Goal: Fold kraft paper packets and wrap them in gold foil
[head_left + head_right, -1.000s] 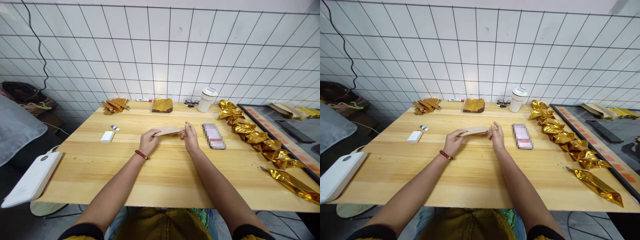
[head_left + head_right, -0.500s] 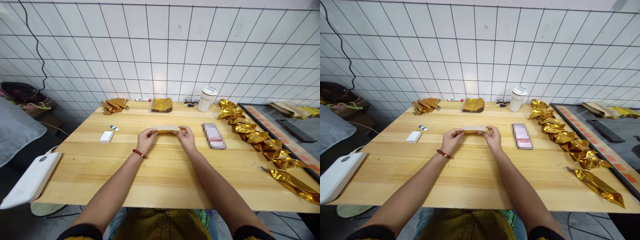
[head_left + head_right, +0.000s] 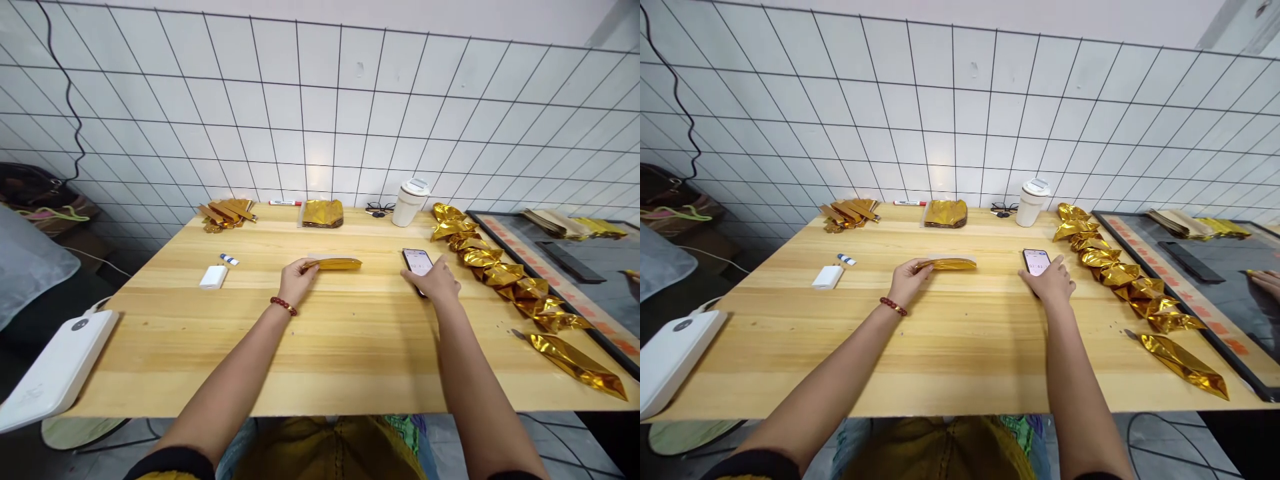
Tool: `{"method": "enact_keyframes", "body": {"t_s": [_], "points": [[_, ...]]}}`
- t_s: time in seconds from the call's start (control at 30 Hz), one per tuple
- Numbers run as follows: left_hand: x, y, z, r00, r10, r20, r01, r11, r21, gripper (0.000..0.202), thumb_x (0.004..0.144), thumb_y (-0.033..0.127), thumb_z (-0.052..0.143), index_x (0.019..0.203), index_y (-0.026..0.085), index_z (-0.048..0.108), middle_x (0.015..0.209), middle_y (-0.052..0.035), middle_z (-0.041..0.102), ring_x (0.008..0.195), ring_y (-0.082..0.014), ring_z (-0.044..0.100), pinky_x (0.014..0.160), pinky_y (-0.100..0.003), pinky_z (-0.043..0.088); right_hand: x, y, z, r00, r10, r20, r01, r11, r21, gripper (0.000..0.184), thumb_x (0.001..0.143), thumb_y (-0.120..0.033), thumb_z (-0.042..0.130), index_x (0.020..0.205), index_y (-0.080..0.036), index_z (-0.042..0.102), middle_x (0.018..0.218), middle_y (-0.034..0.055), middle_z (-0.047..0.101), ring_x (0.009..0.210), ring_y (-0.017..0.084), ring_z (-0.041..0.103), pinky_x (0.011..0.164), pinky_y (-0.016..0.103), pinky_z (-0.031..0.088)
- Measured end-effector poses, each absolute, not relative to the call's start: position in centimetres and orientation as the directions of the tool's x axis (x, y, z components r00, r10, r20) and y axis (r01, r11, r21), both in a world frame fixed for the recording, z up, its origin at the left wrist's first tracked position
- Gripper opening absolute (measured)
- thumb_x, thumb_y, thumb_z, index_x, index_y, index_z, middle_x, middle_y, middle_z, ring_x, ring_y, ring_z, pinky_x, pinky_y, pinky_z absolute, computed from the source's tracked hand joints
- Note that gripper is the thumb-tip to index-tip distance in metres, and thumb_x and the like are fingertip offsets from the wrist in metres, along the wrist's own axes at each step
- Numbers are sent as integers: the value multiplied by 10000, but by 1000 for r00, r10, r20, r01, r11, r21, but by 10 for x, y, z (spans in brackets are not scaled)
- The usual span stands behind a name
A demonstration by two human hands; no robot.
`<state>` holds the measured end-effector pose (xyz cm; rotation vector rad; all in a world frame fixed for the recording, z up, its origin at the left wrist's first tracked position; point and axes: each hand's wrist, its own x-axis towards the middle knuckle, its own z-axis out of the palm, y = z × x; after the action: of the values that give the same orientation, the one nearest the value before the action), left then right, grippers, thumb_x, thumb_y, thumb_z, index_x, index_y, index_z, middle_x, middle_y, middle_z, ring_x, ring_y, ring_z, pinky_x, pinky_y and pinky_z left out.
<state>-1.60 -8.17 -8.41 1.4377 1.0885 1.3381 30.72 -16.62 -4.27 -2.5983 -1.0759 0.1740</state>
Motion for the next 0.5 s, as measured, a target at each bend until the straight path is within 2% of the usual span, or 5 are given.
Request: {"method": "enact_keyframes", "body": {"t_s": [0.1, 0.2, 0.27, 0.37, 0.5], "points": [[-15, -82, -84, 54, 969, 243, 36, -245, 969, 255, 646, 359, 750, 819, 171, 750, 792, -53, 731, 689, -164, 630, 669, -299, 519, 311, -165, -46, 713, 700, -26, 665, -688, -291, 1161, 670, -655, 647, 1520, -68, 115, 1356, 272, 522, 1278, 416, 477, 1024, 588, 341], [-16, -82, -84, 58, 969, 239, 31, -241, 970, 250, 649, 348, 746, 827, 173, 750, 806, -55, 732, 700, -167, 634, 657, -296, 516, 314, -162, -46, 705, 710, -2, 681, -677, -279, 1096, 664, -609, 675, 1492, -75, 194, 1307, 265, 558, 1245, 416, 509, 996, 570, 383], [-16, -81, -85, 63, 969, 239, 30, -241, 970, 253, 655, 349, 744, 840, 176, 750, 782, -48, 727, 659, -159, 625, 624, -289, 510, 315, -161, -46, 707, 707, 19, 674, -666, -321, 1077, 630, -552, 719, 1467, -74, 237, 1276, 262, 572, 1205, 406, 542, 958, 537, 432], [-17, -80, -87, 70, 968, 242, 36, -245, 969, 252, 662, 350, 741, 845, 178, 753, 769, -45, 728, 621, -152, 618, 609, -291, 513, 314, -163, -46, 721, 691, 57, 646, -640, -415, 1132, 566, -466, 769, 1469, -63, 220, 1300, 258, 550, 1165, 384, 568, 921, 475, 477], [-17, -80, -89, 89, 961, 260, 79, -267, 960, 231, 666, 343, 736, 829, 181, 761, 847, -71, 750, 766, -195, 673, 733, -338, 547, 304, -172, -39, 674, 693, 258, 710, -508, -488, 1098, 601, -422, 745, 1489, -72, 202, 1325, 240, 538, 1191, 369, 539, 975, 431, 435]]}}
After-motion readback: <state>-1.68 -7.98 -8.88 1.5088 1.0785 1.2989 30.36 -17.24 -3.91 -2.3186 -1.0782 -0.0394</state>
